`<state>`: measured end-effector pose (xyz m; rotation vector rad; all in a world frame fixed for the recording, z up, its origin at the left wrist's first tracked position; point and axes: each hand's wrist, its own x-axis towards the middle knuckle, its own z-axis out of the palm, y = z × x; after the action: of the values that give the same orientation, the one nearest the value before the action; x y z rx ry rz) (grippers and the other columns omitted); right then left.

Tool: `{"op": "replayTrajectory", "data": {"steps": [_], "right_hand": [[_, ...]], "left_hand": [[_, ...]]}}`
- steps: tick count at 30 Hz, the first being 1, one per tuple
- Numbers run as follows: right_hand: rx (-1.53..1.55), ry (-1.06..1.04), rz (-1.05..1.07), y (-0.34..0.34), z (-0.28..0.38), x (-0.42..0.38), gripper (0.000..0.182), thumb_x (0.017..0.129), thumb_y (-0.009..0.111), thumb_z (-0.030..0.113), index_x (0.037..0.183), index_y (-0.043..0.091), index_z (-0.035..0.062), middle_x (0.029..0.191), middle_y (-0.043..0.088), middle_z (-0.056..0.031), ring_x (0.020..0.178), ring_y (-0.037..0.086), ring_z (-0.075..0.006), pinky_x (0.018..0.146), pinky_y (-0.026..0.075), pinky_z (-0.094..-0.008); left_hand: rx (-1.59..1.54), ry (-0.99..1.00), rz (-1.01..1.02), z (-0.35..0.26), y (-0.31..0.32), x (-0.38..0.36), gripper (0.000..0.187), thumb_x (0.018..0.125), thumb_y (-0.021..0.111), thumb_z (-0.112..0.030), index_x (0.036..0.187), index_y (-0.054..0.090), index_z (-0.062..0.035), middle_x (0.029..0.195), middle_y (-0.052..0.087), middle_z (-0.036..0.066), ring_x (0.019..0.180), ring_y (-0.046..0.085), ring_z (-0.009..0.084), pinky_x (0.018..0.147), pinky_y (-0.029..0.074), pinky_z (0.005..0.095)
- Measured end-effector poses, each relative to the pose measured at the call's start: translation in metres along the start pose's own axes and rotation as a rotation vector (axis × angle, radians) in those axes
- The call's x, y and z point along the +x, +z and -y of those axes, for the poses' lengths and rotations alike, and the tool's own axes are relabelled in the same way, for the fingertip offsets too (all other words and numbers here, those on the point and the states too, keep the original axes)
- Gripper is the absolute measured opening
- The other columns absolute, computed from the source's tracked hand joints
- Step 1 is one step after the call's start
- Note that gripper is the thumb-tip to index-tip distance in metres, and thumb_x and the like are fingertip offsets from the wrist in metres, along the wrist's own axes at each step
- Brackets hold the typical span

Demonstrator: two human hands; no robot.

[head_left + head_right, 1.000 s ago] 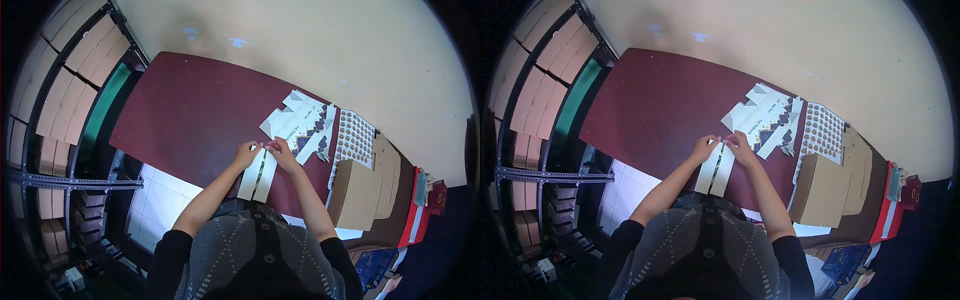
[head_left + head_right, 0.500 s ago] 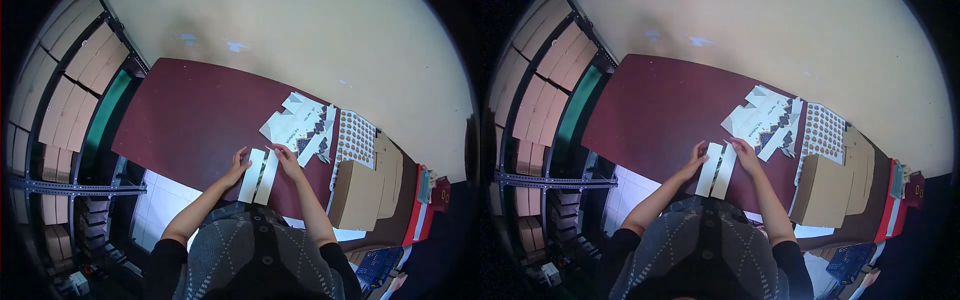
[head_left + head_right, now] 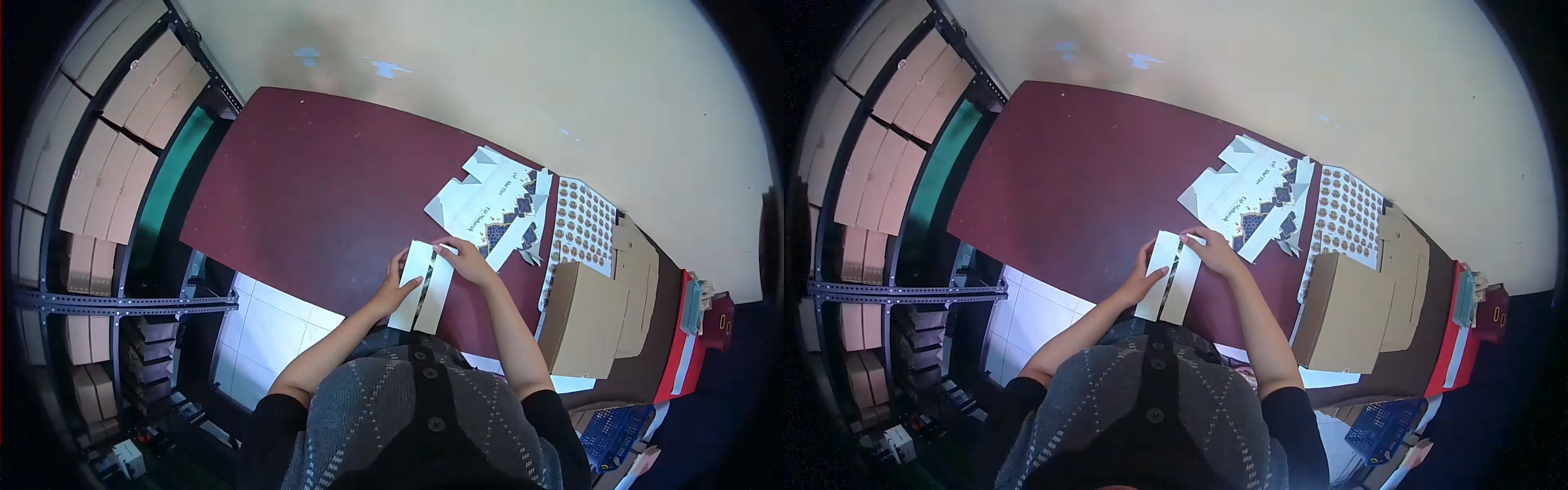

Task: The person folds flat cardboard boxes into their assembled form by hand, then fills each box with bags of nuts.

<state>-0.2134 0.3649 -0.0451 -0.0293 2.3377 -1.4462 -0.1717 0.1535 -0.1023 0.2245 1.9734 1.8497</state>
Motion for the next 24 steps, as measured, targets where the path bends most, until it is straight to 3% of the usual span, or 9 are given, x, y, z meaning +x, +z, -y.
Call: {"op": "replayTrajectory", "data": {"steps": [6,8,10,14,24], "right_hand": [[-0.071,0.018,0.005,0.000,0.001,0.002,0.038,0.090,0.058,0.033,0.103,0.066,-0.0014,0.094,0.067,-0.0126,0.087,0.060,-0.0185,0.079,0.046,-0.0310],[-0.061,0.075,0.016,-0.001,0.002,0.001,0.039,0.090,0.059,0.035,0.104,0.066,-0.0008,0.092,0.068,-0.0134,0.084,0.061,-0.0194,0.077,0.047,-0.0314],[-0.019,-0.046,-0.063,0.002,-0.002,0.000,0.040,0.089,0.060,0.036,0.104,0.067,-0.0007,0.089,0.068,-0.0146,0.082,0.062,-0.0197,0.076,0.047,-0.0317],[-0.014,-0.013,-0.094,0.003,0.002,-0.004,0.039,0.088,0.061,0.035,0.102,0.068,-0.0003,0.088,0.068,-0.0159,0.082,0.062,-0.0199,0.076,0.047,-0.0319],[-0.131,0.100,0.041,-0.003,0.011,0.005,0.046,0.090,0.058,0.037,0.103,0.065,-0.0057,0.090,0.067,-0.0167,0.085,0.062,-0.0210,0.078,0.047,-0.0316]], "left_hand": [[-0.013,-0.050,-0.001,-0.008,0.000,-0.002,0.075,0.087,0.061,-0.027,0.142,0.014,-0.0069,0.140,0.024,0.019,0.133,0.025,0.0299,0.109,0.024,0.0413],[-0.040,-0.052,-0.010,-0.010,0.000,-0.002,0.075,0.086,0.063,-0.026,0.141,0.016,-0.0061,0.135,0.025,0.019,0.127,0.031,0.0289,0.107,0.027,0.0400],[-0.022,-0.029,-0.016,-0.009,0.000,-0.002,0.075,0.086,0.062,-0.026,0.142,0.016,-0.0060,0.135,0.025,0.019,0.127,0.031,0.0287,0.107,0.027,0.0399],[-0.012,0.000,-0.025,-0.001,0.001,0.000,0.075,0.086,0.063,-0.025,0.142,0.016,-0.0060,0.135,0.025,0.019,0.126,0.032,0.0286,0.107,0.027,0.0402],[0.006,0.037,-0.027,0.010,0.000,0.003,0.076,0.086,0.063,-0.027,0.142,0.017,-0.0058,0.136,0.026,0.020,0.125,0.033,0.0299,0.106,0.028,0.0409]]}}
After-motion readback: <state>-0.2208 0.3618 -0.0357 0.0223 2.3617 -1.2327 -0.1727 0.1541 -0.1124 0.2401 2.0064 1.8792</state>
